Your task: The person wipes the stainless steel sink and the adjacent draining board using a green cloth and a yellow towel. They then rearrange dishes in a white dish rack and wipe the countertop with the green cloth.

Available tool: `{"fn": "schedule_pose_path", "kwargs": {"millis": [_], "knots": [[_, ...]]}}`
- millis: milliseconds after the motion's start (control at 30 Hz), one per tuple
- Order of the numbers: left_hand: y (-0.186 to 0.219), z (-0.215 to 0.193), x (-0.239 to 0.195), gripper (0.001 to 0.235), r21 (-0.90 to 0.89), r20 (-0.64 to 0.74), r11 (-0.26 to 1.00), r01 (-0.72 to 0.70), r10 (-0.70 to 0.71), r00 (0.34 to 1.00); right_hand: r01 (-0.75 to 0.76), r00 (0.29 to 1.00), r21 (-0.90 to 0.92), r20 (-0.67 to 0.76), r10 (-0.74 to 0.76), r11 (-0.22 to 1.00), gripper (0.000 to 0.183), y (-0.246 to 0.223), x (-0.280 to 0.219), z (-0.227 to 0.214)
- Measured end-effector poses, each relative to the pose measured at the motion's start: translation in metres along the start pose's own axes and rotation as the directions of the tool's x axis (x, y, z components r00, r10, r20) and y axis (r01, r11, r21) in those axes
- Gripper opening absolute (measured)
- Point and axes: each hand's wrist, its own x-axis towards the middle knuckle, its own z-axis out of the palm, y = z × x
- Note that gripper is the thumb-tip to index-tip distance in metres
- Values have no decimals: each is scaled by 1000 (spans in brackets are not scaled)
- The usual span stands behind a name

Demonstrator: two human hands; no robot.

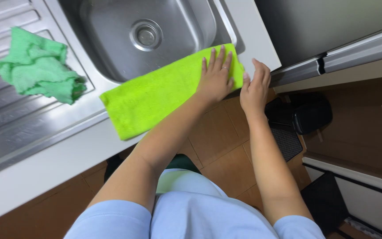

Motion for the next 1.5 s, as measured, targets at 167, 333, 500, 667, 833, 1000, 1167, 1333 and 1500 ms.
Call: {"fn": "schedule_pose_path", "kwargs": {"millis": [167,333,500,667,833,1000,1167,1333,1500], "knots": [[-42,-94,-70,97,130,227,973,-191,158,961,26,946,-283,317,68,959,51,-10,-11,13],[-160,-161,-158,95,151,213,962,-229,195,958,-105,983,-214,122,133,971,54,-98,-9,57],[-259,-249,-231,85,117,-16,991,-66,69,998,143,979,102,133,-156,984,60,-304,-7,128],[-330,-296,-264,72,23,-198,988,155,-147,969,160,848,181,478,-229,970,82,-447,-14,173],[-370,-297,-272,73,-206,-239,952,225,-271,932,170,830,157,509,-227,973,90,-500,-22,201],[-376,-292,-269,77,-156,-328,962,225,-265,907,249,891,-23,398,-220,968,67,-504,-42,230],[-385,-287,-259,60,-230,-345,939,257,-326,880,258,896,144,335,-292,955,52,-510,-42,219],[-403,-281,-249,16,-478,-437,876,71,-307,846,171,888,368,344,-304,914,43,-503,-34,215],[-385,-317,-249,17,-608,-367,784,126,-418,831,143,897,474,309,-316,869,40,-515,-28,219]]}}
